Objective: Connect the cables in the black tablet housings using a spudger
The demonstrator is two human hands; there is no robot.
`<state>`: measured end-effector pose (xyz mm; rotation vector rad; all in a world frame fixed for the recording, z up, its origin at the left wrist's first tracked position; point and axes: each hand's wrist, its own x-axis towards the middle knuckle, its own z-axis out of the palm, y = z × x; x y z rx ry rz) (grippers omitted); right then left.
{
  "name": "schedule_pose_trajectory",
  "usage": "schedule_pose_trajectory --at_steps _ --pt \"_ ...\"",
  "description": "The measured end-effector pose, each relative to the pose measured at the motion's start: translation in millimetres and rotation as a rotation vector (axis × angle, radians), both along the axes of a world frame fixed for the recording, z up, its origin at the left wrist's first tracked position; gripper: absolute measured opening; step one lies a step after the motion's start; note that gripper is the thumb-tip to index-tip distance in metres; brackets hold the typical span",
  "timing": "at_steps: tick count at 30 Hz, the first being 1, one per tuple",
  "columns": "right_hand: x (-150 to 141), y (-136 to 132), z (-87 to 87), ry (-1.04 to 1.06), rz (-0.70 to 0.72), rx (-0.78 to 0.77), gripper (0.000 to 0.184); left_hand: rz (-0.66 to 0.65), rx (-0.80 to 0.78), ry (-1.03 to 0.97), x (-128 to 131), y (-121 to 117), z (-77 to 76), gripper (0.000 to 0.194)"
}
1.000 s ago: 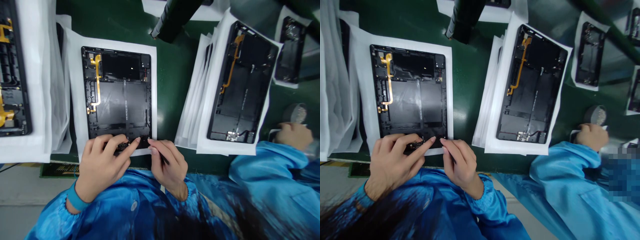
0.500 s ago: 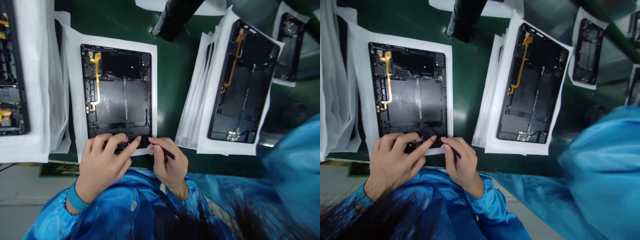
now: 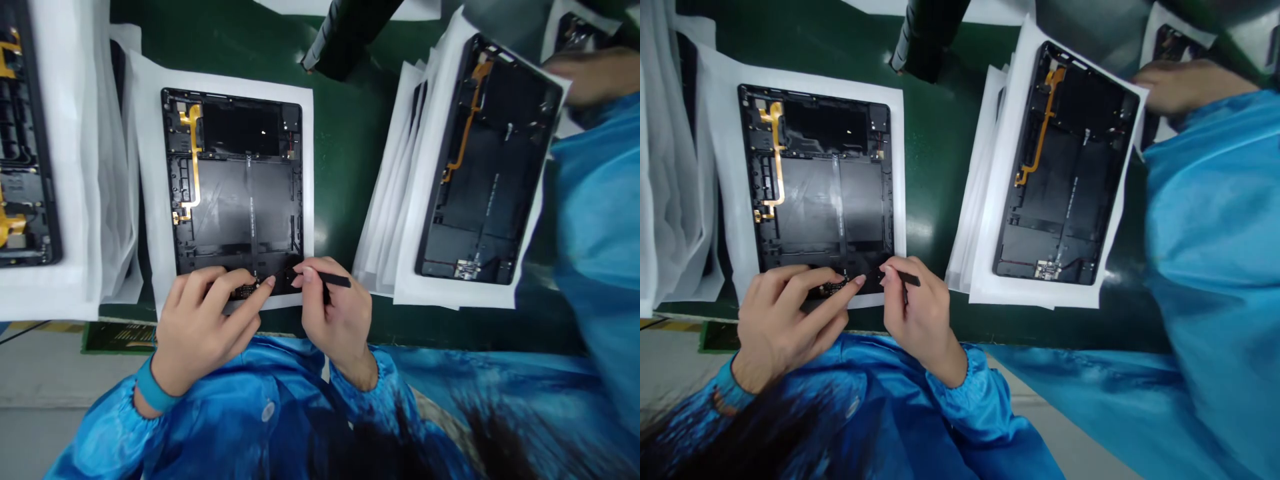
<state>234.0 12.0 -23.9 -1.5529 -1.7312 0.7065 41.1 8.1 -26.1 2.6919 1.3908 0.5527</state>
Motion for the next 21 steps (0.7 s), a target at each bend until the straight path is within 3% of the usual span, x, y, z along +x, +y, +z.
schedule_pose_trajectory --at_steps 6,21 --pt "2.8 4.4 0.1 0.036 -0.051 -0.095 0.015 -0.027 0.023 -0.078 -5.7 -1.4 -0.9 0.037" --pt "4.8 2.5 -3.5 0.082 -0.016 -0.046 0.014 -0.041 0.024 -0.034 -4.1 0.5 3.6 0.037"
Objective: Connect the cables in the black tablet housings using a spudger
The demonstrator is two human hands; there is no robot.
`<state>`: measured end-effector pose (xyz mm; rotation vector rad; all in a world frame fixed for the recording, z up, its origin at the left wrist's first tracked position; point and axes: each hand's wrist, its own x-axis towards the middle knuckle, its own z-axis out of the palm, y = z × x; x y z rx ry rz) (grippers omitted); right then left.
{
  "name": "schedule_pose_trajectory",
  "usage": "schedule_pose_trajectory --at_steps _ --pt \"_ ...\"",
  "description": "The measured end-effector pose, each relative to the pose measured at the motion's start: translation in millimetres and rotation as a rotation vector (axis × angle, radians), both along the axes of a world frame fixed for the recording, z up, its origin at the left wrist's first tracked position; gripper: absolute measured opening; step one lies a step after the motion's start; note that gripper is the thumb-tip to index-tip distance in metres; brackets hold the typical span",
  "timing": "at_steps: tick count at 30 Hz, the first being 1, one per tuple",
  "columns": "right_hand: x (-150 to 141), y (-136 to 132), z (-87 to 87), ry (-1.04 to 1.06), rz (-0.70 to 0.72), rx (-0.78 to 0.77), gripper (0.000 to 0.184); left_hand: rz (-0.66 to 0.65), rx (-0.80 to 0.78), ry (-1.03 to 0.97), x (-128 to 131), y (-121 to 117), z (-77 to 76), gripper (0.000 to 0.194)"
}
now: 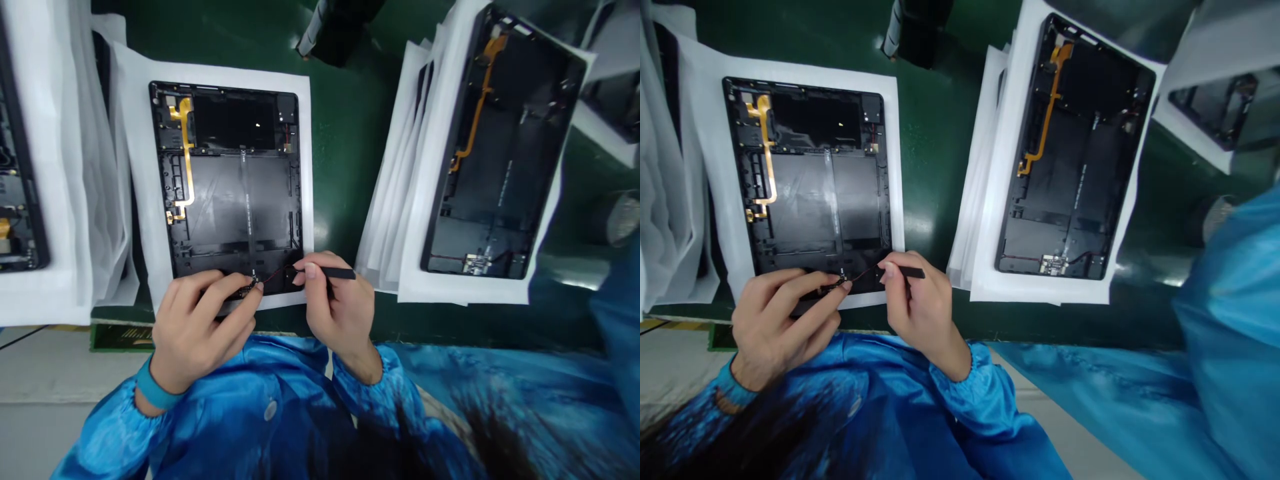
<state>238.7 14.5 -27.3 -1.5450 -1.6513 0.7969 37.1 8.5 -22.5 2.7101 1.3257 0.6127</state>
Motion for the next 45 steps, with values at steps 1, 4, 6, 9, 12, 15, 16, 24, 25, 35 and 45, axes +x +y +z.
schedule_pose_trajectory --at_steps 1,4,6,9,12,15,16,24,25,35,45 --pt "0.1 0.1 -0.2 0.009 0.007 0.006 0.014 -0.003 0.000 -0.004 -0.1 0.1 -0.1 0.038" --pt "0.8 0.4 -1.7 0.040 0.026 0.025 0.015 -0.029 0.006 -0.021 -0.9 0.4 -1.0 0.039" --pt "1.4 0.4 -2.5 0.044 0.029 0.030 0.016 -0.038 -0.003 -0.026 -1.2 0.6 -1.3 0.038" --pt "1.8 -0.6 -2.5 0.047 0.028 0.028 0.016 -0.024 -0.026 -0.017 -0.9 0.8 -0.6 0.036" --pt "0.5 -3.4 -1.0 0.107 0.034 0.034 0.016 -0.003 -0.029 -0.008 -0.1 0.7 0.4 0.036" --pt "-2.9 -5.7 0.4 0.137 0.103 0.050 0.017 -0.002 -0.025 -0.013 0.2 0.3 0.2 0.035" --pt "-4.1 -6.0 0.6 0.122 0.136 0.056 0.018 -0.001 -0.029 -0.013 0.2 0.2 -0.2 0.034" --pt "-6.7 -3.6 -1.8 0.103 0.188 0.062 0.018 0.024 -0.056 -0.022 -0.4 -1.1 -2.5 0.034" --pt "-6.6 -3.6 -1.8 0.090 0.192 0.064 0.018 0.024 -0.056 -0.017 -0.5 -1.4 -2.2 0.034" --pt "-7.2 -3.6 0.5 -0.033 0.202 0.076 0.018 0.044 -0.044 -0.023 0.0 -1.0 -1.4 0.034" --pt "-8.3 -4.9 -3.2 -0.062 0.134 0.125 0.022 0.029 -0.044 -0.057 -0.3 -1.2 -4.0 0.030"
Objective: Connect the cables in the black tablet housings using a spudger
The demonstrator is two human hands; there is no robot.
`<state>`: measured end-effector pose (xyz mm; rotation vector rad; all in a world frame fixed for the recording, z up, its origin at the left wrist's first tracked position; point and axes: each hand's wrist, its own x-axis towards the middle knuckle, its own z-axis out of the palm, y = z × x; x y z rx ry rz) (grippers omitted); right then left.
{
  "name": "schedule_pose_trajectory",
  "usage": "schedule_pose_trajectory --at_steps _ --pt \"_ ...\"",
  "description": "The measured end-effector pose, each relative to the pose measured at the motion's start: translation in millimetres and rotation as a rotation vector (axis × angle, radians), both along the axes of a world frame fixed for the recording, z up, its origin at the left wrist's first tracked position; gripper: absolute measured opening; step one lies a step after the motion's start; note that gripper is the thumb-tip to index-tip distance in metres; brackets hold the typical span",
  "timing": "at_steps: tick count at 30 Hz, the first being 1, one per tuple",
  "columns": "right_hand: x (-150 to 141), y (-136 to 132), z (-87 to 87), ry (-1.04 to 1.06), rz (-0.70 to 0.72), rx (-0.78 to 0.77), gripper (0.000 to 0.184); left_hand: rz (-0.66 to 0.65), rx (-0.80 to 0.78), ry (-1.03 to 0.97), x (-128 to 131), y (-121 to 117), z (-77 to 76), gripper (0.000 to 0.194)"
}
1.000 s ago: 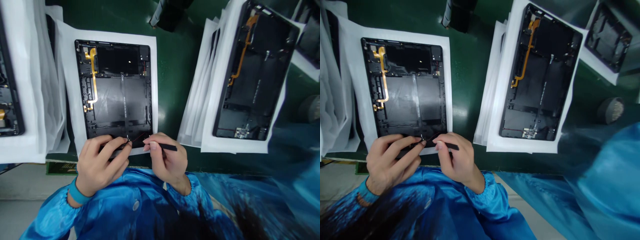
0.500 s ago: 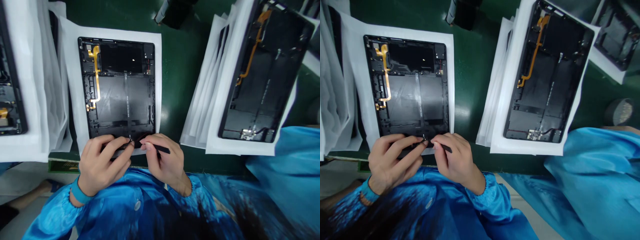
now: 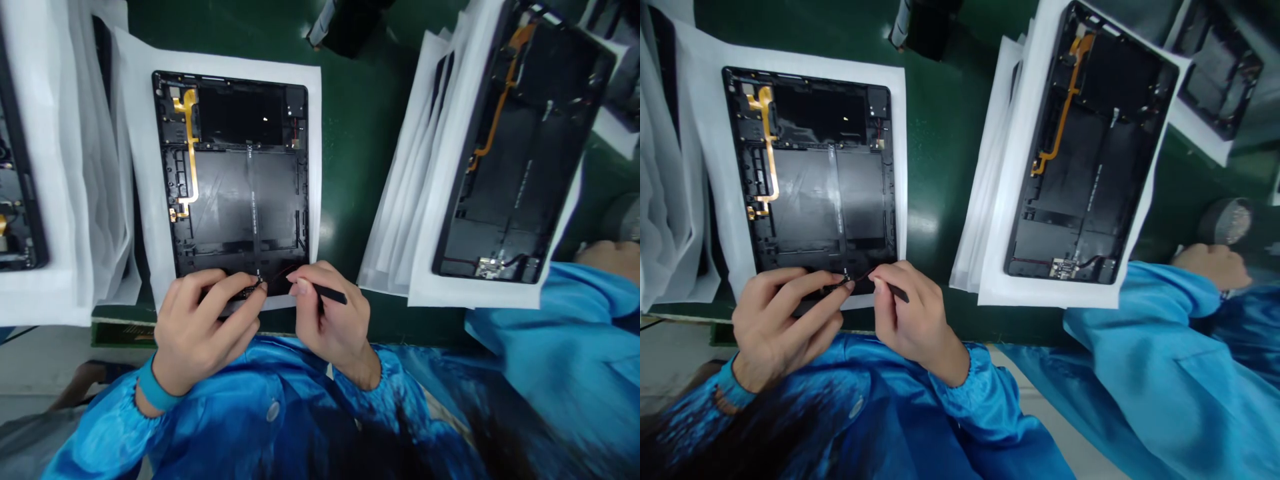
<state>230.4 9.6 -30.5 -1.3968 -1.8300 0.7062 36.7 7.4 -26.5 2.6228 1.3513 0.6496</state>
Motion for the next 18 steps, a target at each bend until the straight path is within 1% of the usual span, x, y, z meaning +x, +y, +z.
schedule_pose_trajectory --at_steps 6,9,15,18 --pt "1.2 1.0 -0.7 0.082 -0.020 -0.030 0.021 -0.026 -0.014 0.016 -2.1 -0.6 0.9 0.039" --pt "3.1 2.2 -0.2 0.129 0.010 -0.064 0.020 -0.027 -0.026 0.032 -2.6 -1.3 1.5 0.038" --pt "3.0 5.1 1.8 0.068 0.098 -0.062 0.016 -0.012 -0.018 -0.048 -1.3 -1.7 -5.4 0.027" --pt "1.9 4.7 1.7 0.031 0.069 -0.039 0.016 -0.012 -0.016 -0.047 -0.1 -0.6 -5.6 0.027"
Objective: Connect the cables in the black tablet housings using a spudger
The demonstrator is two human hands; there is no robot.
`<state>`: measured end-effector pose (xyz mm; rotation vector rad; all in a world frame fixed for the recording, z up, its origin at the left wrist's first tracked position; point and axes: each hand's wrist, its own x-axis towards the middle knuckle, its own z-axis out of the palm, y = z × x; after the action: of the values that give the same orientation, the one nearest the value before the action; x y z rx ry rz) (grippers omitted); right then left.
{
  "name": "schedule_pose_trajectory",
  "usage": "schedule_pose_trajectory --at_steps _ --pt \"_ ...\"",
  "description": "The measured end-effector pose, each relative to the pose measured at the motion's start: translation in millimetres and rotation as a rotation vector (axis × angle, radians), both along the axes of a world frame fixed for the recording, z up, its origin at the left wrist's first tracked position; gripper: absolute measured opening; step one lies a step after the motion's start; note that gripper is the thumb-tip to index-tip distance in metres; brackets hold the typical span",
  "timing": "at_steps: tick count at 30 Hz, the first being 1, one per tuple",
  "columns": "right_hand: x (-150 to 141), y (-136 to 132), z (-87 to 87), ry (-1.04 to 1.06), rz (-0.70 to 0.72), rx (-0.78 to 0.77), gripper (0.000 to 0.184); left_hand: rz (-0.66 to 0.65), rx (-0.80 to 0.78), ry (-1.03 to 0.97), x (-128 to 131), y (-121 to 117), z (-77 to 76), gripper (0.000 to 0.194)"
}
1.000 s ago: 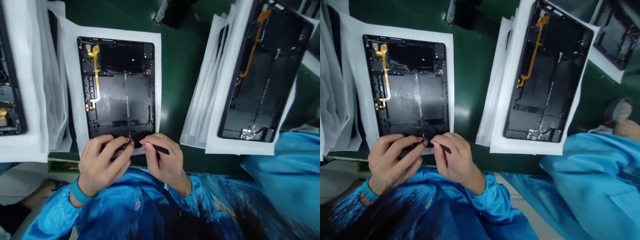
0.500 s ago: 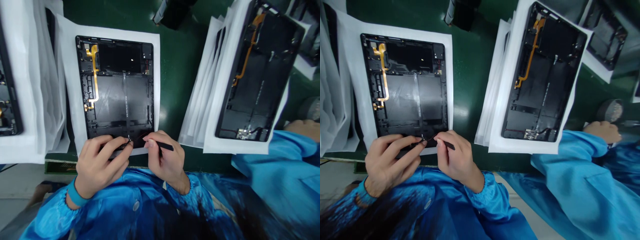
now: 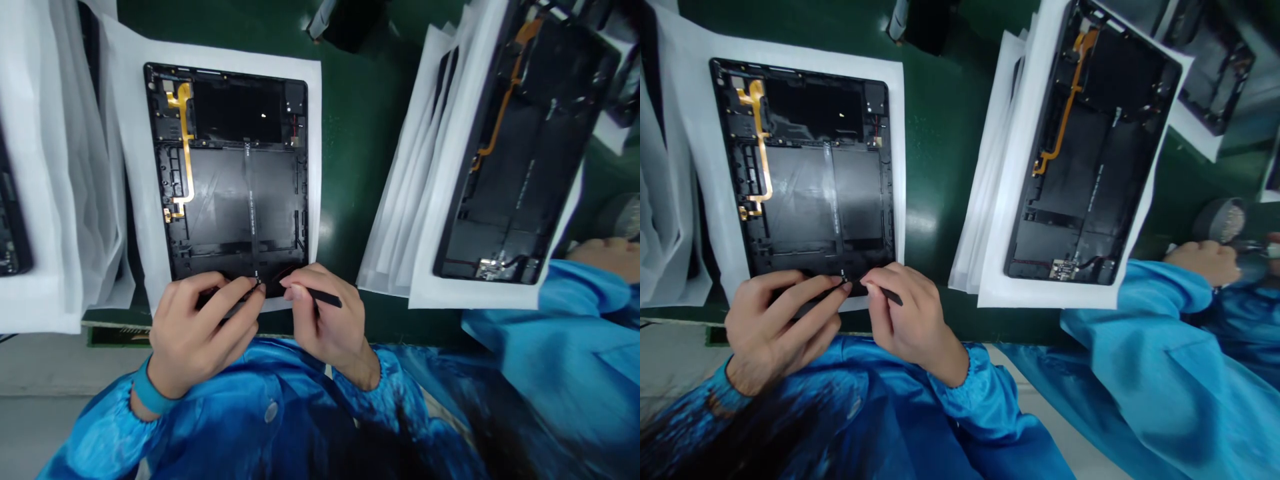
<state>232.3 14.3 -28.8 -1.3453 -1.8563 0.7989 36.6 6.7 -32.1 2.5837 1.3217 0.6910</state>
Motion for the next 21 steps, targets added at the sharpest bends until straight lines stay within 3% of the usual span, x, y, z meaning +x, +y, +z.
schedule_pose_trajectory --at_steps 5,21 --pt "-1.9 -2.1 -1.6 -0.035 -0.121 0.021 0.018 -0.004 -0.002 0.009 1.4 1.4 2.7 0.028" --pt "-1.7 -2.0 -4.4 -0.037 -0.266 0.042 0.015 0.008 -0.014 0.014 1.1 -0.3 0.9 0.028"
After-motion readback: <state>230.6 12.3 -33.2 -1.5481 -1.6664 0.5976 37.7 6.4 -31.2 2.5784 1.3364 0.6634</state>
